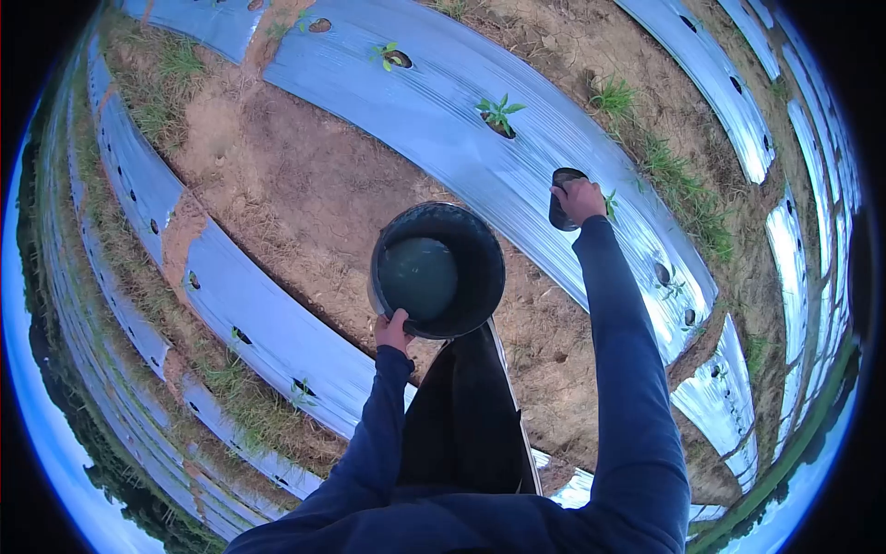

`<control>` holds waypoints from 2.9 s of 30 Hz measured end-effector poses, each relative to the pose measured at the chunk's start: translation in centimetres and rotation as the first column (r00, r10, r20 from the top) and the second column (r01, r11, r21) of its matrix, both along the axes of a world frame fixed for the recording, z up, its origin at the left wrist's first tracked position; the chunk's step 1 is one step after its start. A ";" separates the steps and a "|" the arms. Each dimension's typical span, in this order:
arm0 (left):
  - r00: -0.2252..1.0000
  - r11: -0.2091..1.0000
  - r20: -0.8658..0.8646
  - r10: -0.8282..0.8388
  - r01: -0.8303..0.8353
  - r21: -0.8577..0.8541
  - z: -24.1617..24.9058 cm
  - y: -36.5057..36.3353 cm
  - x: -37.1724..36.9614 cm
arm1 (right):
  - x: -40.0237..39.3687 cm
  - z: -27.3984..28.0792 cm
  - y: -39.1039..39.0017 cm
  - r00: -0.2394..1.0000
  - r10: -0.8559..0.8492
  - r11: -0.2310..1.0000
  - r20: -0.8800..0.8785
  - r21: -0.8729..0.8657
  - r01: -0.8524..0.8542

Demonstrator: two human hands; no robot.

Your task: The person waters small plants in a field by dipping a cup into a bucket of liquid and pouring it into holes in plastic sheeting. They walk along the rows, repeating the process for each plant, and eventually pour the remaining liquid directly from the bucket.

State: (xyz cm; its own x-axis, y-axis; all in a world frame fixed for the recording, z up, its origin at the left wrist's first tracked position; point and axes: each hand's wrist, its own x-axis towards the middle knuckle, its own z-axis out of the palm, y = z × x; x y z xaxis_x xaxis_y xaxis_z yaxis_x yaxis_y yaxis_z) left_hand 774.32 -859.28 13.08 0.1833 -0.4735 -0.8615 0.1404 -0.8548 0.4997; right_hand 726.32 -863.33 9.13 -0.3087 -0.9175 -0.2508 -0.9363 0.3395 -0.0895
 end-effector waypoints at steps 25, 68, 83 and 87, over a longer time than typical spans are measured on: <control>0.970 0.970 0.114 0.215 -0.226 0.091 -4.2 -29.0 8.7 | 6.8 -8.3 -22.2 0.974 0.202 0.959 0.105 0.181 -0.218; 0.971 0.997 0.227 0.081 -0.082 -0.002 -9.3 -71.9 25.4 | 19.2 -9.4 -79.8 0.844 0.530 0.821 -0.085 0.301 -0.485; 0.985 0.999 0.166 0.038 -0.040 0.008 -9.9 -73.6 27.3 | 27.9 -7.1 -95.3 0.878 0.477 0.804 -0.040 0.424 -0.417; 0.988 0.999 0.149 0.050 -0.049 -0.006 -10.7 -72.6 27.1 | 28.4 -4.1 -93.2 0.919 0.394 0.872 -0.032 0.330 -0.362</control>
State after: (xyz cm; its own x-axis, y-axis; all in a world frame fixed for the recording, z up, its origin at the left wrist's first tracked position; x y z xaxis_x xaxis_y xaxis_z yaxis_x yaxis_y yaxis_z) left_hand 801.47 -931.86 2.35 0.3331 -0.4625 -0.8217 0.1061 -0.8475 0.5201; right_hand 754.71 -956.55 5.02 0.0089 -0.8484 -0.5293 -0.9973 -0.0464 0.0576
